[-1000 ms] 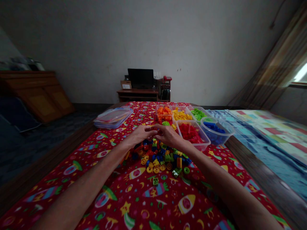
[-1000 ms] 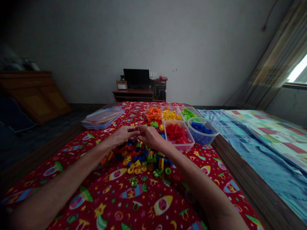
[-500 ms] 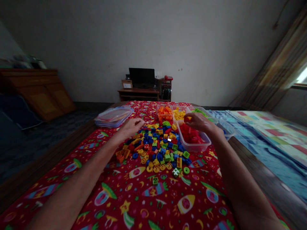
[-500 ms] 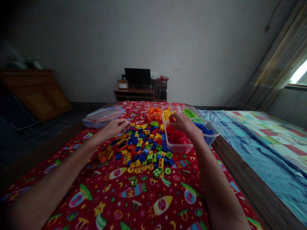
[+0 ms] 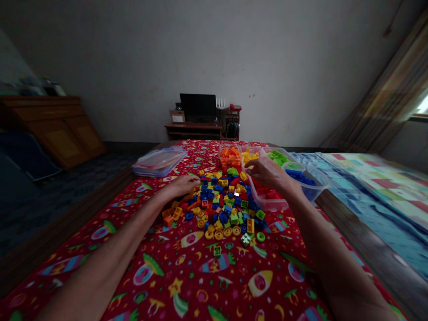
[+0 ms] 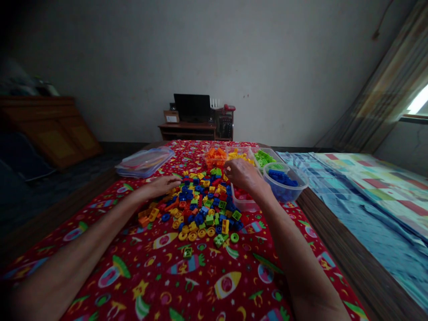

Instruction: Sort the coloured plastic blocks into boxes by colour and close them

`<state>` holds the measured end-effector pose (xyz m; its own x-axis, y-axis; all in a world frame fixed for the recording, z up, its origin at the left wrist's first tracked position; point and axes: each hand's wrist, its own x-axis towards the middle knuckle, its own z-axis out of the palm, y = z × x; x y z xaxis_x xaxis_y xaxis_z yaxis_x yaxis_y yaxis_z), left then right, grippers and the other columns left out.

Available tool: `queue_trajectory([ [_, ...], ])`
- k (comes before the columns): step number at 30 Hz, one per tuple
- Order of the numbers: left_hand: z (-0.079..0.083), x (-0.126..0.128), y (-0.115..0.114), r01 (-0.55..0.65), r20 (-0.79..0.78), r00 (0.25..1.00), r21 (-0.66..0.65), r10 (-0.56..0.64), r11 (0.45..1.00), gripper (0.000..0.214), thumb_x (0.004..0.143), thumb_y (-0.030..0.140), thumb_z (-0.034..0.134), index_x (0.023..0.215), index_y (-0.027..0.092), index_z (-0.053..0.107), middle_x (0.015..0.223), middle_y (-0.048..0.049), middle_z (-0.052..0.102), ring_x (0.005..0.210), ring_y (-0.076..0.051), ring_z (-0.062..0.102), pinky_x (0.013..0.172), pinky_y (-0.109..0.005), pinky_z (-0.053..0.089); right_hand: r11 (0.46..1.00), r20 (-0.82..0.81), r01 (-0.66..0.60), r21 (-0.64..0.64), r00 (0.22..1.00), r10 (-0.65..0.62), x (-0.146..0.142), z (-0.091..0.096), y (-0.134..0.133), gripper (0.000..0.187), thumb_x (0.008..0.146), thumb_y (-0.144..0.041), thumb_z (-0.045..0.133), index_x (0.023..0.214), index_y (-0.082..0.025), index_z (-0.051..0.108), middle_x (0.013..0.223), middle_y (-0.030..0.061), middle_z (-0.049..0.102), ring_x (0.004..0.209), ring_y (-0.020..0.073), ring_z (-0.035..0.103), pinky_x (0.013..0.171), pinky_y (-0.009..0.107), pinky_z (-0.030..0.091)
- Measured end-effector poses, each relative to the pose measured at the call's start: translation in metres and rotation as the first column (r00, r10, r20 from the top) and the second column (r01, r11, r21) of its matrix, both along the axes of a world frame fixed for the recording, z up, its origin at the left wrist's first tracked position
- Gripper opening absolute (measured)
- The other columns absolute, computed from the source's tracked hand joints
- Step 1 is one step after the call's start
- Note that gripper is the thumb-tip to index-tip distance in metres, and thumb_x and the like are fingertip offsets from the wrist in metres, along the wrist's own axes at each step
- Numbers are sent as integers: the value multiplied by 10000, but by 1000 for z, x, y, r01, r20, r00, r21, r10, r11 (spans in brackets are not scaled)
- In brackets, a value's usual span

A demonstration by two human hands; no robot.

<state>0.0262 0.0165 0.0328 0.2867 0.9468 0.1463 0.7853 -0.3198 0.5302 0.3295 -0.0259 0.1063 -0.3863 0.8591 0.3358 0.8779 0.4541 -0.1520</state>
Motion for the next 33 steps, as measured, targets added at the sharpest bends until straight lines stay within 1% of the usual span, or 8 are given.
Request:
queue_trajectory([
  [4,-4,6,1,52,-40,998,-9,-53,999,511,716,517,469,987,136,677,1005,-95,698,901,-241,628,785,-311,489,1000,12,3,28,1000,-4,-8,-5,-1,197,828,-176,499,849,-149,693,716,63,650,569,102,478,541,243,278],
  [9,-7,7,1,91,-13,996,-77,-92,993,494,702,499,514,998,143,684,970,-82,711,862,-230,642,748,-283,496,999,9,0,43,1000,-1,-23,-16,19,256,856,-157,422,816,-133,674,732,69,652,608,110,505,563,236,310],
  [12,-6,6,0,59,-34,997,-89,-62,994,456,731,488,498,976,158,694,951,-72,719,848,-219,648,731,-266,491,1000,102,0,20,995,-2,-40,-22,42,263,878,-185,416,923,-124,668,866,103,674,741,146,565,634,239,370],
  [15,-4,6,-1,44,-77,996,-67,-49,997,418,766,450,457,943,161,703,941,-70,723,838,-213,651,744,-262,485,996,226,39,-78,974,-20,-58,-27,62,272,870,-199,454,1055,-120,637,1068,132,646,933,191,580,752,248,416],
  [19,-2,5,0,76,-168,983,-9,-77,997,412,788,414,421,953,162,703,956,-68,721,861,-209,647,787,-264,472,986,270,42,-159,963,2,-69,-37,70,333,848,-111,426,1131,-121,601,1156,125,604,1025,196,565,822,238,429],
  [26,-4,5,0,65,-181,982,33,-58,997,407,772,400,428,953,168,710,955,-78,723,858,-228,647,750,-271,473,996,99,-13,-87,995,22,-60,-41,61,402,778,-27,436,1118,-122,628,1098,131,632,1030,194,567,872,259,431],
  [30,-5,5,-1,81,-158,984,23,-77,996,406,770,417,423,912,174,715,899,-73,728,806,-224,649,708,-268,468,996,-77,-62,-65,995,57,-49,-29,59,378,738,-53,528,1076,-145,671,936,98,689,891,188,618,783,275,460],
  [33,-6,6,0,76,-146,987,15,-73,997,376,762,405,429,849,179,717,841,-66,729,758,-214,641,681,-267,454,986,-286,-83,-143,957,39,-39,-24,60,349,716,-93,597,1052,-129,683,795,66,691,748,169,633,690,270,475],
])
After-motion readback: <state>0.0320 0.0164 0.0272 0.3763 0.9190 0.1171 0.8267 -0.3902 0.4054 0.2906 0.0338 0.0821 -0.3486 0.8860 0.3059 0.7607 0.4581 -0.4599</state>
